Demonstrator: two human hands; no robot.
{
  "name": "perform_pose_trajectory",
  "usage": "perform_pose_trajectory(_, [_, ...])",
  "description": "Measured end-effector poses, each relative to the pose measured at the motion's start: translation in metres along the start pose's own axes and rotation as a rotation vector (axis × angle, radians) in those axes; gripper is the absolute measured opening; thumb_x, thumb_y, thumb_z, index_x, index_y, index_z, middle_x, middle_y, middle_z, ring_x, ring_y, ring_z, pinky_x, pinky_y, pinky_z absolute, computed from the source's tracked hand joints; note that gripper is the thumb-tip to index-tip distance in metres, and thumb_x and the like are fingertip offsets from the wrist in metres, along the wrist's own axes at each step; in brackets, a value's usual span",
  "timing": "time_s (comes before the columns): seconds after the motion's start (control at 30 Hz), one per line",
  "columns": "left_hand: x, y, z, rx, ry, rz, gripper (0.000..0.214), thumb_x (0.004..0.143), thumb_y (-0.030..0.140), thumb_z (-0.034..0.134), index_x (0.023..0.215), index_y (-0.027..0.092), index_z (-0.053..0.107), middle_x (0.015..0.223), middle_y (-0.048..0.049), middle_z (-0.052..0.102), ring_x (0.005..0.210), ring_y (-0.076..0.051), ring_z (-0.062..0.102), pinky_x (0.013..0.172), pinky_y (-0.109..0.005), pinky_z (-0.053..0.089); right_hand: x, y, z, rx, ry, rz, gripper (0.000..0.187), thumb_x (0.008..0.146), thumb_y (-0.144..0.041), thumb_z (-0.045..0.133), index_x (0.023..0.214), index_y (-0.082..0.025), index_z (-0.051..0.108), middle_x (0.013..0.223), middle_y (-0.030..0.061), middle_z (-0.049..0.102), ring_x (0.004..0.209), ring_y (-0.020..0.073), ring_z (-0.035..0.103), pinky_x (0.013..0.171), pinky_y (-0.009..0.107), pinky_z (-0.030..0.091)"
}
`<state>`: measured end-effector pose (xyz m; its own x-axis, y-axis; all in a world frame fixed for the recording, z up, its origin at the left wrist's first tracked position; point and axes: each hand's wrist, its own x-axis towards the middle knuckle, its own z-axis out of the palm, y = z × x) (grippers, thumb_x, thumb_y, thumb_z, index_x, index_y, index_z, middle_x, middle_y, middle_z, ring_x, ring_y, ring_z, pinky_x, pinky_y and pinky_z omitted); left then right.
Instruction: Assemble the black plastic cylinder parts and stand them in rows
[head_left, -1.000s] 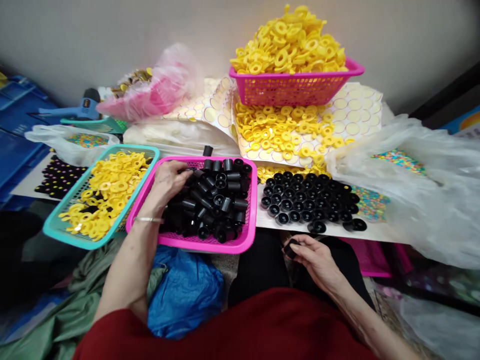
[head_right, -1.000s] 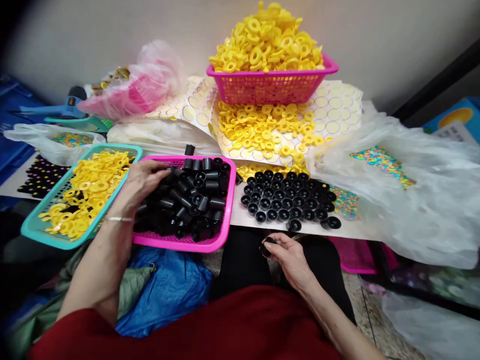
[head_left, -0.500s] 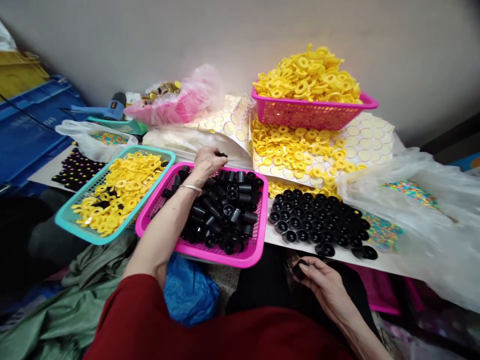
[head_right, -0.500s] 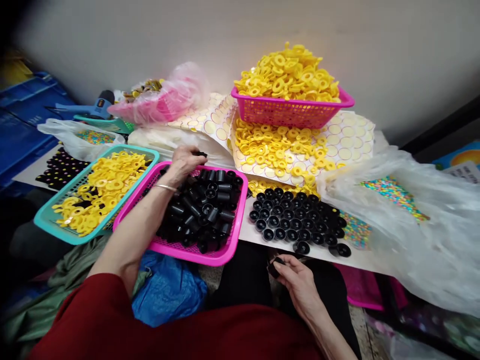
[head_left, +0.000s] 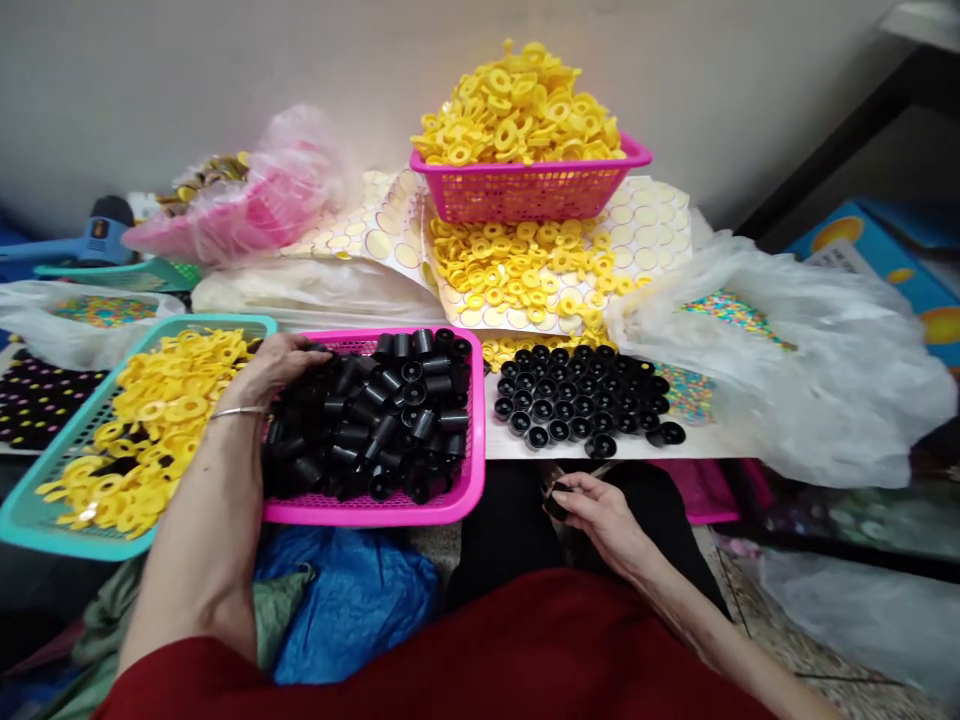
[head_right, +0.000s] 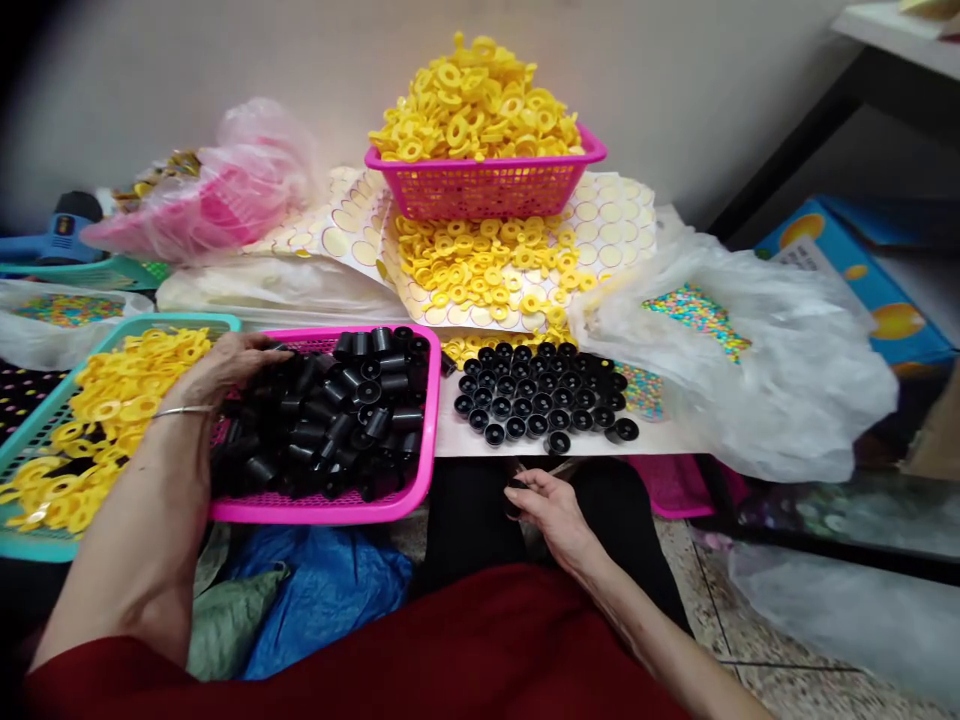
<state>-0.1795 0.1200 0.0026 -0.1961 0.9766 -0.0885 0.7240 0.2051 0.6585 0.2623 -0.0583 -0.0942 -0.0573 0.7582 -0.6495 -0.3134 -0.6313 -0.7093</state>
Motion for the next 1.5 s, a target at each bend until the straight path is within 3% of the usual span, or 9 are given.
perform_pose_trajectory(0.1, [-0.011, 0.011, -0.001, -0.149, -0.123, -0.156, 0.066, 0.049, 0.063, 0.081, 0.090, 0.012, 0.075, 0.073, -0.0048, 0.073, 0.072, -0.019, 0.062, 0.069, -0.029, 0.049, 0.001, 0.002, -0.004, 0.008, 0.012, -0.008, 0.041, 0.052, -0.036, 0.091, 0.079, -0.015, 0.069, 0.071, 0.0014, 0.067, 0.067, 0.0142, 0.062, 0.066, 0.030, 0.055])
perform_pose_trajectory(0.17, [-0.014, 0.016, -0.005, -0.126, -0.127, -0.146, 0.061, 0.055, 0.067, 0.076, 0.081, 0.012, 0.075, 0.072, -0.0069, 0.073, 0.076, -0.020, 0.060, 0.072, -0.029, 0.047, 0.003, 0.003, -0.006, 0.009, 0.006, -0.005, 0.041, 0.052, -0.036, 0.091, 0.079, -0.015, 0.068, 0.072, 0.0014, 0.067, 0.067, 0.0138, 0.061, 0.066, 0.030, 0.055])
perform_pose_trajectory(0.43, [0.007, 0.026, 0.019, 0.066, -0.268, -0.214, 0.022, 0.065, 0.021, 0.067, 0.083, 0.009, 0.070, 0.062, 0.0001, 0.064, 0.066, -0.015, 0.054, 0.062, -0.024, 0.040, 0.001, 0.002, -0.007, 0.000, -0.015, -0.006, 0.042, 0.051, -0.038, 0.091, 0.078, -0.016, 0.068, 0.072, 0.0011, 0.067, 0.067, 0.0133, 0.061, 0.067, 0.029, 0.053])
perform_pose_trajectory(0.63, [0.008, 0.026, 0.031, 0.065, -0.290, -0.228, 0.016, 0.062, 0.020, 0.062, 0.075, 0.011, 0.065, 0.052, 0.0026, 0.055, 0.050, -0.013, 0.048, 0.052, -0.025, 0.036, -0.004, 0.002, -0.007, 0.021, 0.005, -0.010, 0.044, 0.048, -0.039, 0.092, 0.077, -0.016, 0.068, 0.070, 0.0007, 0.066, 0.067, 0.0139, 0.062, 0.067, 0.029, 0.054])
perform_pose_trajectory(0.8, [-0.001, 0.021, 0.031, -0.191, -0.295, -0.115, 0.033, 0.045, 0.016, 0.072, 0.077, 0.015, 0.067, 0.069, -0.0009, 0.066, 0.067, -0.018, 0.060, 0.060, -0.025, 0.046, -0.009, 0.000, -0.008, 0.049, -0.010, -0.039, 0.044, 0.049, -0.036, 0.092, 0.081, -0.016, 0.069, 0.071, 0.0015, 0.068, 0.068, 0.0149, 0.064, 0.067, 0.029, 0.054])
perform_pose_trajectory(1.0, [-0.017, 0.027, 0.013, -0.742, -0.081, -0.085, 0.034, 0.055, 0.018, 0.083, 0.087, 0.014, 0.071, 0.075, -0.0020, 0.070, 0.061, -0.011, 0.060, 0.055, -0.019, 0.049, -0.016, -0.008, -0.019, 0.082, -0.105, -0.108, 0.037, 0.058, -0.034, 0.089, 0.085, -0.016, 0.071, 0.077, 0.0047, 0.072, 0.069, 0.0152, 0.067, 0.065, 0.028, 0.054])
perform_pose_trajectory(1.1, [-0.041, 0.051, 0.006, -0.987, -0.030, -0.052, 0.017, 0.071, 0.026, 0.078, 0.076, 0.012, 0.069, 0.074, -0.0050, 0.070, 0.062, -0.012, 0.063, 0.056, -0.019, 0.052, -0.013, -0.019, -0.023, 0.124, -0.159, -0.154, 0.032, 0.061, -0.035, 0.087, 0.082, -0.016, 0.072, 0.080, 0.0054, 0.073, 0.069, 0.0152, 0.068, 0.064, 0.028, 0.055])
perform_pose_trajectory(1.2, [-0.081, 0.090, 0.018, -1.135, -0.069, -0.094, 0.025, 0.089, 0.033, 0.060, 0.079, 0.012, 0.070, 0.074, -0.0079, 0.070, 0.062, -0.012, 0.064, 0.054, -0.019, 0.053, -0.010, -0.032, -0.021, 0.174, -0.176, -0.240, 0.031, 0.061, -0.039, 0.086, 0.079, -0.017, 0.071, 0.080, 0.0044, 0.073, 0.068, 0.0158, 0.068, 0.063, 0.029, 0.055])
perform_pose_trajectory(1.5, [-0.184, 0.201, 0.130, -1.302, -0.310, -0.261, 0.051, 0.102, 0.029, 0.026, 0.081, 0.011, 0.069, 0.077, -0.0112, 0.067, 0.057, -0.008, 0.059, 0.050, -0.014, 0.051, -0.032, -0.030, -0.050, 0.110, -0.159, -0.552, 0.034, 0.061, -0.035, 0.085, 0.088, -0.019, 0.072, 0.083, 0.0017, 0.073, 0.070, 0.0130, 0.063, 0.070, 0.028, 0.050])
